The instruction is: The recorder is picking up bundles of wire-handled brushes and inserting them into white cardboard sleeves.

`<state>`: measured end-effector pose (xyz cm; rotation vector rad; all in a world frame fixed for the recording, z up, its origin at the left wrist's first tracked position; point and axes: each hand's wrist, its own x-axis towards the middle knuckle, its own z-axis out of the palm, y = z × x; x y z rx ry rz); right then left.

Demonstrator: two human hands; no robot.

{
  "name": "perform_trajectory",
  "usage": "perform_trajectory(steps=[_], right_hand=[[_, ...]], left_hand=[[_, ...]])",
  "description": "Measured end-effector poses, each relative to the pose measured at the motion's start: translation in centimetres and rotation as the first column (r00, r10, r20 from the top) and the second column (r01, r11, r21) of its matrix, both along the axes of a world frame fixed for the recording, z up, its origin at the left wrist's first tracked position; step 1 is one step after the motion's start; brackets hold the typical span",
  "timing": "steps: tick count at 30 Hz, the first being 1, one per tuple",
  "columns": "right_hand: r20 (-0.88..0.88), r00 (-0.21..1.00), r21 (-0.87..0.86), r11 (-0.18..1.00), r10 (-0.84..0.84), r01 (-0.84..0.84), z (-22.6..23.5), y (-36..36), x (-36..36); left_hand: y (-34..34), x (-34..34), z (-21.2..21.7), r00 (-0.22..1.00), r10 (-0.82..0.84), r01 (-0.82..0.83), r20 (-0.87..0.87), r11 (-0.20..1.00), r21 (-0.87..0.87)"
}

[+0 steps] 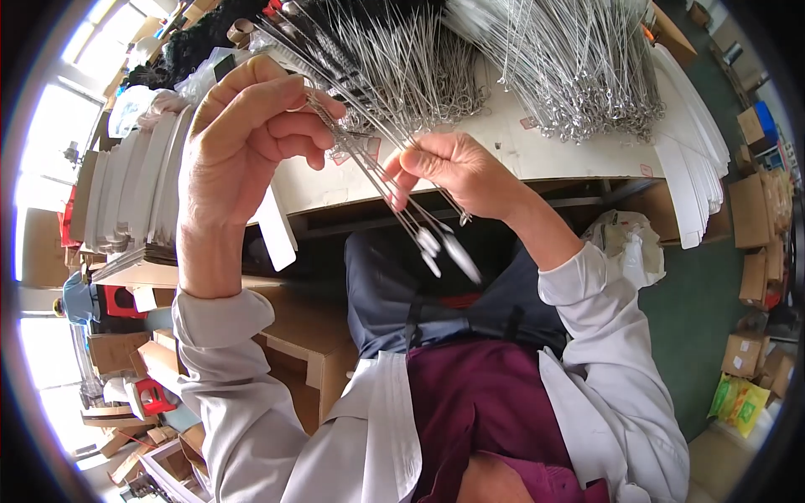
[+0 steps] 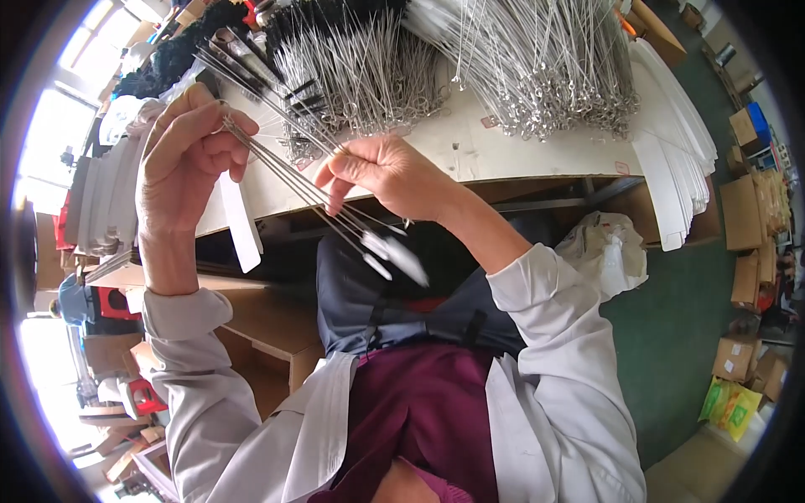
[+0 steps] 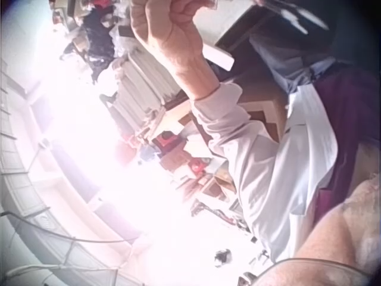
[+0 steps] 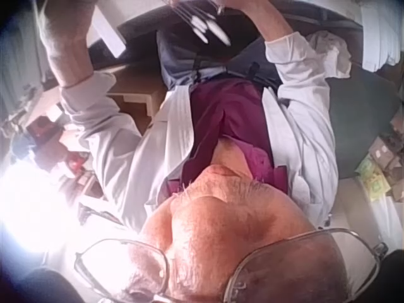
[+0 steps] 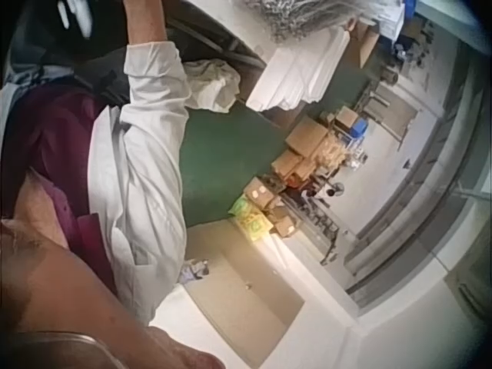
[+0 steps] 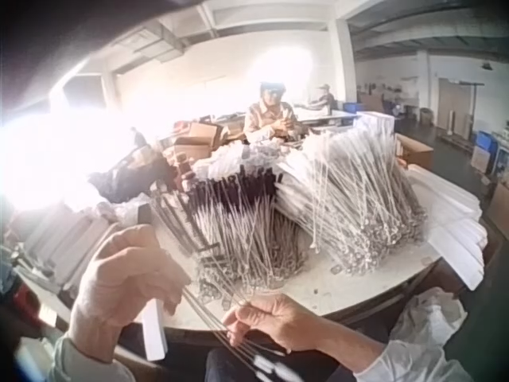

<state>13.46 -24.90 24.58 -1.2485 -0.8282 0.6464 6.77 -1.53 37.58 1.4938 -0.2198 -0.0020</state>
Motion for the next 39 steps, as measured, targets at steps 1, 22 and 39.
perform_trajectory(steps=[1,22,39], right_hand=[[-0.026,0.999,-0.014,1.0,0.026,-0.027,-0.4,-0.1,-0.3],[-0.478,0.877,-0.109,0.988,0.043,-0.108,-5.1,-3.9,-5.4],[0.006,0.967,-0.32,0.915,-0.256,0.245,-8.2,-4.4,-8.7]], left_hand=[[0.3,0.2,-0.2,1.0,0.01,-0.01,0.005,1.0,0.006],[3.2,2.2,-6.7,0.966,0.248,-0.257,0.066,0.941,0.221],[-1.4,-2.1,-12.5,0.742,-0.129,-0.577,0.658,0.377,0.724]])
